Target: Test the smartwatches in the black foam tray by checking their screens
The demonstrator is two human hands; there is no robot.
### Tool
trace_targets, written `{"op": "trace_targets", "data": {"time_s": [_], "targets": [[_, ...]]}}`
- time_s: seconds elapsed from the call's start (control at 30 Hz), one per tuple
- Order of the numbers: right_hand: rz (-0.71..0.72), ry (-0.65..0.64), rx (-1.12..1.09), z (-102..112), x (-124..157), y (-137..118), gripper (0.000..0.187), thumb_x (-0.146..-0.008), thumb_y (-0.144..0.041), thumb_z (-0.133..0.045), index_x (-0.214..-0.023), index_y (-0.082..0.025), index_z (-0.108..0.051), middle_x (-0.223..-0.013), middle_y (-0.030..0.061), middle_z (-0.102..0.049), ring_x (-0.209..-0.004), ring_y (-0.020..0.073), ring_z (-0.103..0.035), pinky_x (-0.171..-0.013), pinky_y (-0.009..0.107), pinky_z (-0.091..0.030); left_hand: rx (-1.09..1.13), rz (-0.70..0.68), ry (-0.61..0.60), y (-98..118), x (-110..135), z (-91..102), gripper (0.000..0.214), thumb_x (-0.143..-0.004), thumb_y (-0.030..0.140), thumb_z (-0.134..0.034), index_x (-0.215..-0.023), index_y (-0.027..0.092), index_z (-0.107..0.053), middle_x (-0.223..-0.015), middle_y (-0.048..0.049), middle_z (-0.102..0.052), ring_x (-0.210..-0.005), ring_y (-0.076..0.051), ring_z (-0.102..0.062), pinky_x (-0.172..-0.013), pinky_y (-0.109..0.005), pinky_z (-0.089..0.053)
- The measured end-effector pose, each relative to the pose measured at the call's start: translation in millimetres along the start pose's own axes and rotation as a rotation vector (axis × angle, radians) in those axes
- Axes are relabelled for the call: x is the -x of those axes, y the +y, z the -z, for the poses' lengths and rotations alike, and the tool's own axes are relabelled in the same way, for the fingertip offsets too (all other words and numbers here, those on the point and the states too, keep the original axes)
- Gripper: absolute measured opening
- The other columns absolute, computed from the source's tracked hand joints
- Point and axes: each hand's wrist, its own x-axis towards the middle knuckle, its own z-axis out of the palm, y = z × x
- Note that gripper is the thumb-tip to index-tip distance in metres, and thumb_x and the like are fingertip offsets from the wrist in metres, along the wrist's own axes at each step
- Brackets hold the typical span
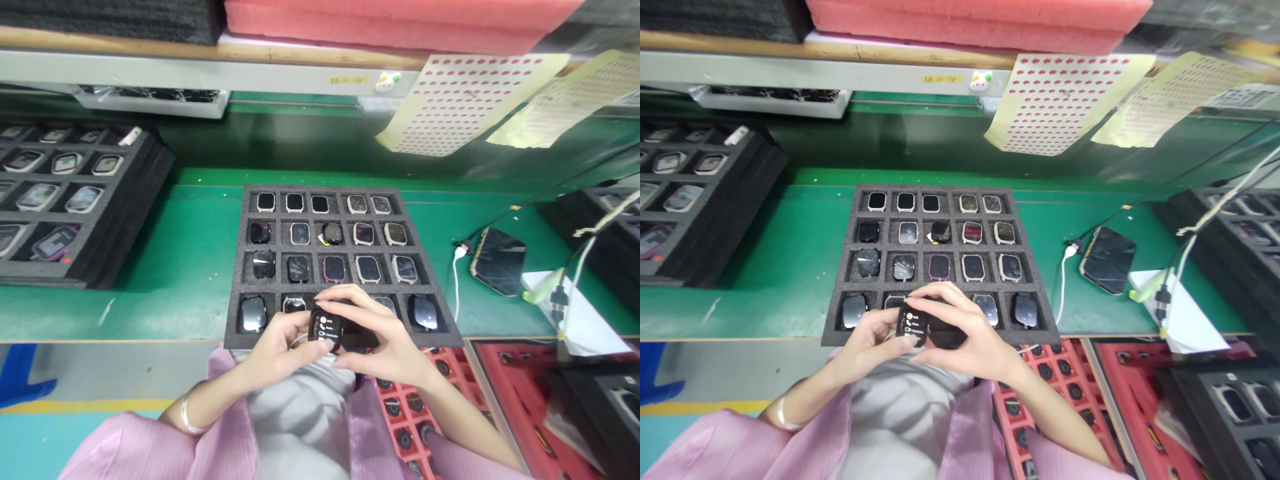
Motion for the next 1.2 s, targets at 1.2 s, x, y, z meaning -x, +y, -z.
{"op": "trace_targets", "data": {"time_s": [1.2], "targets": [[-0.04, 0.011, 0.409, 6.7, 3.3, -22.6, 0.05, -0.084, -0.032, -0.069, -0.13, -0.022, -0.05, -0.124, 0.0127, -0.055, -0.117, 0.0293, -0.05, -0.096, 0.048, -0.046, 0.009, 0.005, 0.009, -7.4, -0.2, -3.8, 0.036, -0.077, 0.043, -0.069, -0.094, 0.012, -0.068, -0.075, -0.005, -0.064, -0.071, -0.017, -0.057, -0.068, -0.027, -0.046]]}}
